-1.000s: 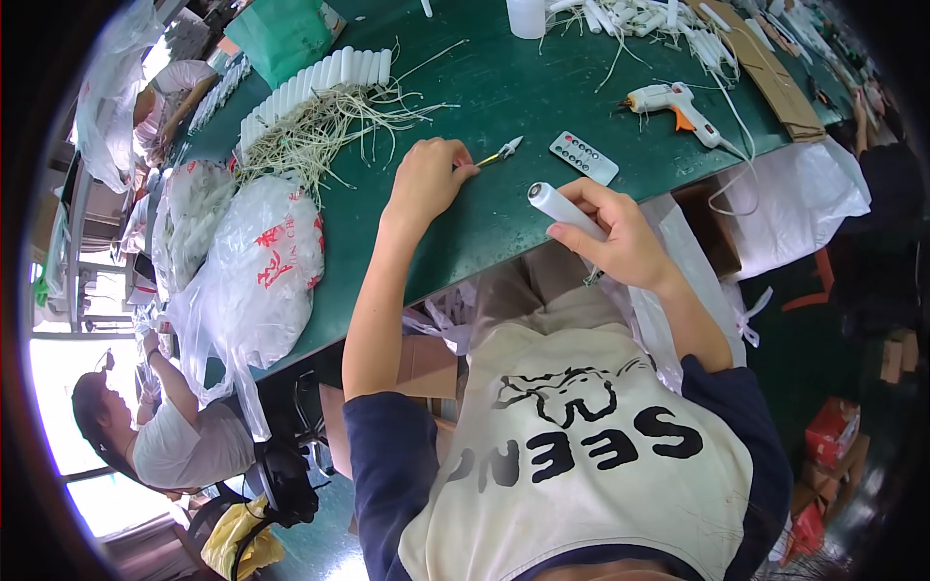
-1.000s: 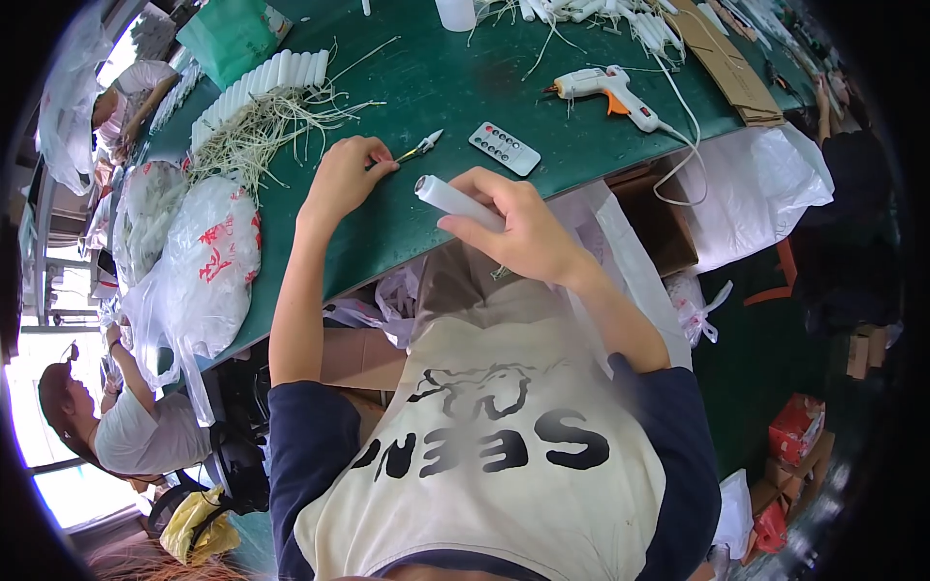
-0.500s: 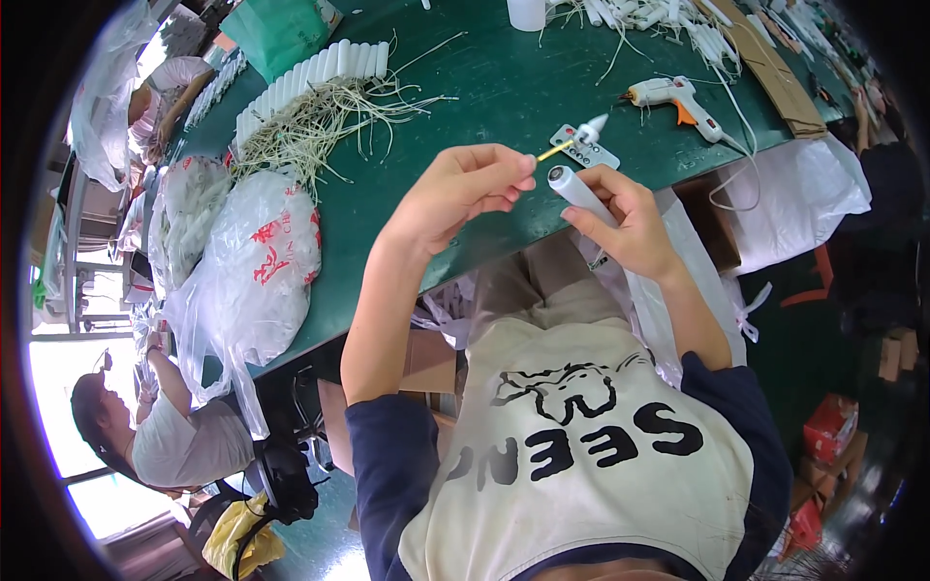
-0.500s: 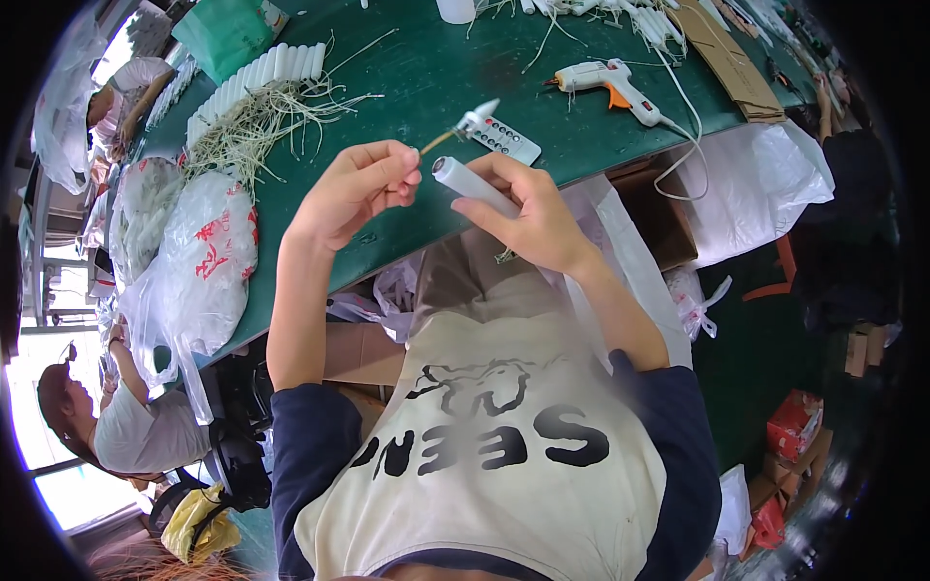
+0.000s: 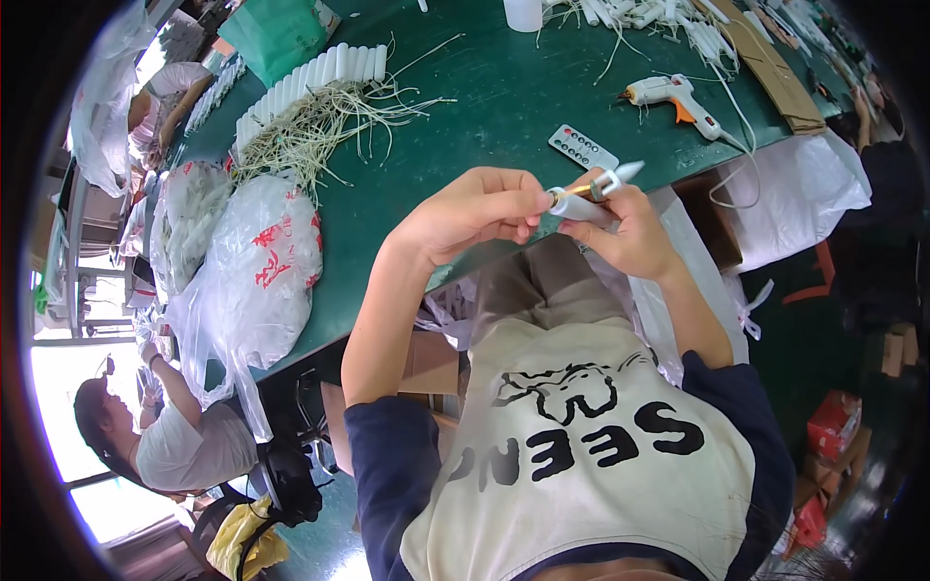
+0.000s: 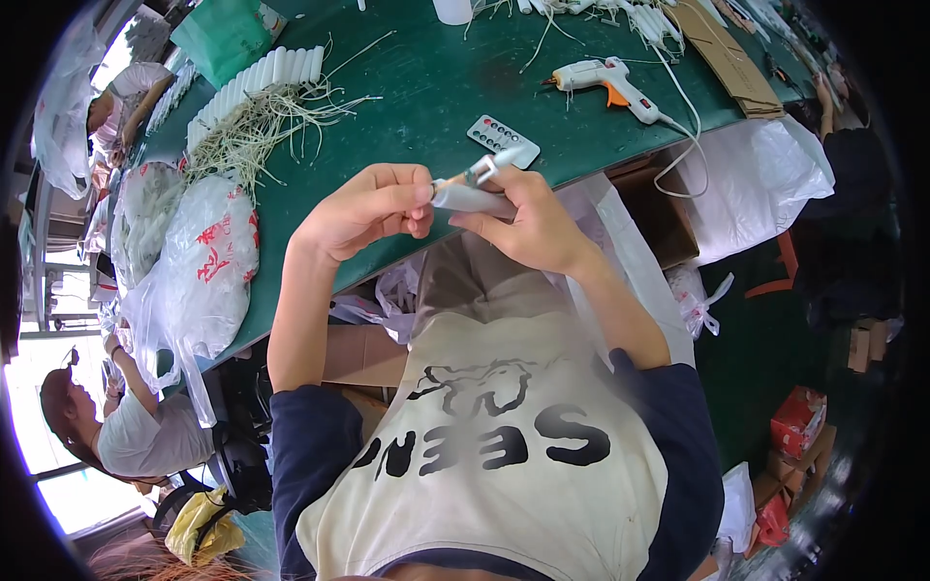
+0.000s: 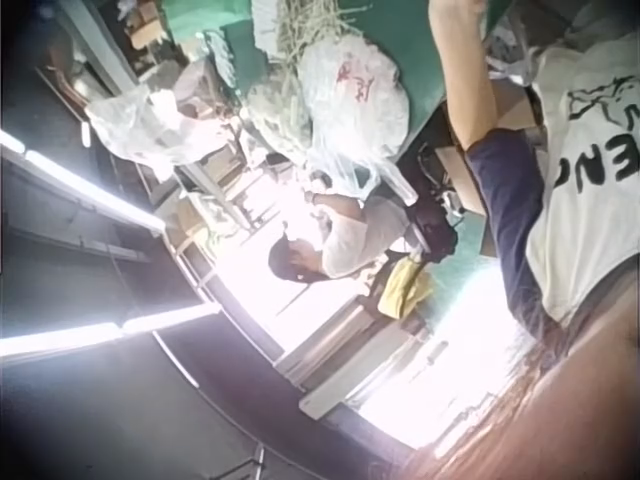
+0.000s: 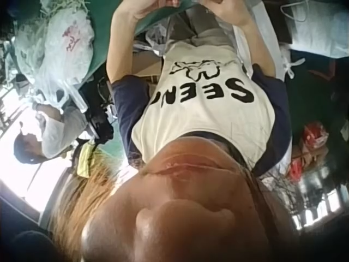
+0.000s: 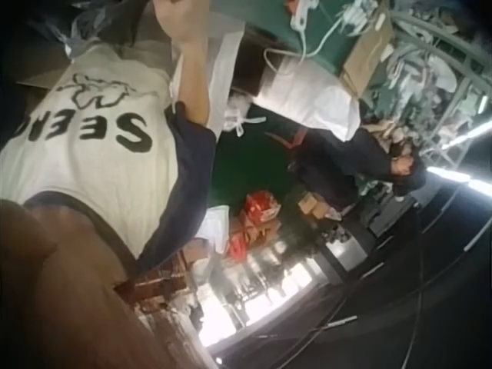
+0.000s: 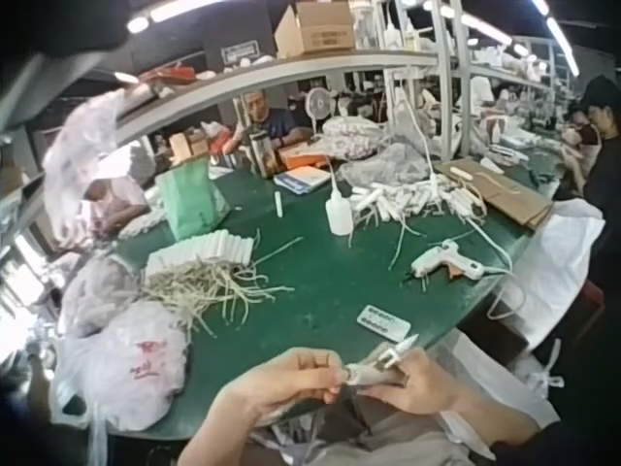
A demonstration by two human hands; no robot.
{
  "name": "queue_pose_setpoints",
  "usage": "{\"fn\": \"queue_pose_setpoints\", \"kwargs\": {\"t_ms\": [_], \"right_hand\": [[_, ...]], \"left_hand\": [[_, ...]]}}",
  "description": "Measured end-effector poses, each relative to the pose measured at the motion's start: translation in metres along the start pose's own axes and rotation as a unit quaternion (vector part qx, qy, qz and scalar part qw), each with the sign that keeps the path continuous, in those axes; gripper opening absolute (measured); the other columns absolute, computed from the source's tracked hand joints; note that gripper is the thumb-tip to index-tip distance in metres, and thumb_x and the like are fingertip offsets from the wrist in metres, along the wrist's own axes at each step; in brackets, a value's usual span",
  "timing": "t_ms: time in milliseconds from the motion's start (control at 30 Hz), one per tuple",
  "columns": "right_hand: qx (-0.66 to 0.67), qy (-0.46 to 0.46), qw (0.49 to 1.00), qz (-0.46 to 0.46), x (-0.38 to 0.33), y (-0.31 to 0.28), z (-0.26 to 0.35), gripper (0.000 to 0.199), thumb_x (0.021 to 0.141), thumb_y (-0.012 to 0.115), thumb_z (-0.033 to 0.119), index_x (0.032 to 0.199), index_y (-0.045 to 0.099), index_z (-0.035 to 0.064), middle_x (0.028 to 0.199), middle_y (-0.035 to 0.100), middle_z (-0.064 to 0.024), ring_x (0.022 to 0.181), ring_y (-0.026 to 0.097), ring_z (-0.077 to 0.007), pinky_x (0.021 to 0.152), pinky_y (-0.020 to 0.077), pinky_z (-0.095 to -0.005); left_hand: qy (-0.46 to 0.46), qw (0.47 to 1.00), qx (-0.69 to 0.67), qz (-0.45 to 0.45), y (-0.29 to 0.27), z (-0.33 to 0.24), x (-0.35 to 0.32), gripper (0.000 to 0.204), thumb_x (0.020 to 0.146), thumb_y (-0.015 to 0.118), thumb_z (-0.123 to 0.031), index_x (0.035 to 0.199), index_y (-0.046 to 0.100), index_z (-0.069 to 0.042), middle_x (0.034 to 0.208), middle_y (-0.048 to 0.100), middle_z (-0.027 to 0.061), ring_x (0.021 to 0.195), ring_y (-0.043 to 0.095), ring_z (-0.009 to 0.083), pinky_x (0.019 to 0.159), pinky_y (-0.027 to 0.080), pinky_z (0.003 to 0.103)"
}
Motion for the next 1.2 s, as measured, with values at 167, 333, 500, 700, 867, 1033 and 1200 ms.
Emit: {"fn": "queue_pose_setpoints", "kwargs": {"t_ms": [167, 333, 500, 700, 867, 1033, 1200], "right_hand": [[-0.003, 0.026, 0.998, 0.056, 0.001, 0.006, 0.002, 0.022, 0.071, 0.066, 0.002, 0.088, 0.052, 0.0027, 0.081, 0.054, -0.0012, 0.078, 0.053, -0.0078, 0.068, 0.0418, -0.0226], [0.044, 0.054, 0.994, 0.079, 0.0, 0.009, -0.009, 0.029, 0.068, 0.068, 0.002, 0.092, 0.051, 0.0047, 0.087, 0.048, 0.0001, 0.086, 0.05, -0.0085, 0.073, 0.0398, -0.0247], [0.106, 0.049, 0.987, 0.111, 0.006, 0.007, -0.02, 0.033, 0.07, 0.07, 0.007, 0.098, 0.052, 0.0024, 0.089, 0.054, -0.002, 0.084, 0.054, -0.01, 0.068, 0.0432, -0.0243], [-0.063, 0.062, 0.988, -0.123, 0.041, -0.046, -0.036, 0.025, 0.072, 0.067, 0.02, 0.087, 0.06, 0.0021, 0.081, 0.06, -0.0032, 0.083, 0.055, -0.0132, 0.068, 0.043, -0.0264], [-0.395, -0.023, 0.902, -0.173, 0.049, -0.032, -0.036, 0.037, 0.07, 0.068, 0.027, 0.095, 0.058, 0.0006, 0.089, 0.057, -0.0117, 0.08, 0.052, -0.0239, 0.071, 0.0432, -0.0332], [-0.517, 0.063, 0.85, -0.086, 0.047, -0.021, -0.056, 0.048, 0.069, 0.068, 0.029, 0.105, 0.053, -0.0011, 0.1, 0.05, -0.0134, 0.093, 0.046, -0.0294, 0.077, 0.0406, -0.0373], [-0.44, 0.054, 0.892, -0.083, 0.046, -0.024, -0.058, 0.039, 0.071, 0.067, 0.021, 0.1, 0.054, 0.0002, 0.098, 0.05, -0.0136, 0.092, 0.047, -0.0286, 0.077, 0.0407, -0.036]], "left_hand": [[-0.013, 0.999, 0.033, 0.031, 0.003, 0.003, -0.003, 0.02, 0.081, 0.058, -0.021, 0.085, 0.053, -0.002, 0.075, 0.058, 0.0076, 0.067, 0.055, 0.0114, 0.064, 0.045, 0.023], [0.004, 0.995, 0.023, 0.101, 0.014, 0.002, -0.005, 0.026, 0.082, 0.055, -0.02, 0.097, 0.054, 0.001, 0.079, 0.062, 0.0149, 0.066, 0.056, 0.0146, 0.064, 0.046, 0.024], [0.011, 0.996, 0.021, 0.088, 0.009, 0.008, -0.01, 0.029, 0.081, 0.053, -0.018, 0.101, 0.053, 0.002, 0.078, 0.063, 0.0174, 0.063, 0.057, 0.0156, 0.063, 0.047, 0.025], [0.004, 1.0, -0.002, 0.027, -0.007, 0.01, -0.018, 0.025, 0.08, 0.052, -0.015, 0.097, 0.054, 0.005, 0.075, 0.063, 0.0181, 0.06, 0.057, 0.0147, 0.06, 0.047, 0.023], [-0.015, 0.999, 0.009, 0.035, -0.011, 0.015, -0.023, 0.028, 0.081, 0.056, -0.018, 0.1, 0.057, 0.003, 0.08, 0.064, 0.0185, 0.06, 0.059, 0.0136, 0.063, 0.048, 0.023], [-0.005, 1.0, 0.013, 0.016, -0.011, 0.013, -0.028, 0.025, 0.08, 0.055, -0.016, 0.095, 0.057, 0.004, 0.077, 0.063, 0.0184, 0.059, 0.058, 0.0141, 0.059, 0.047, 0.023], [-0.008, 1.0, 0.01, -0.008, -0.015, 0.014, -0.031, 0.022, 0.078, 0.055, -0.013, 0.09, 0.058, 0.005, 0.073, 0.063, 0.0186, 0.056, 0.057, 0.0148, 0.055, 0.047, 0.022]]}}
Point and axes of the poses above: each hand's wrist, its own x-axis towards the middle knuckle, its own y-axis out of the palm, z = x × y, the point moved 5 cm from there along x, towards the middle knuckle
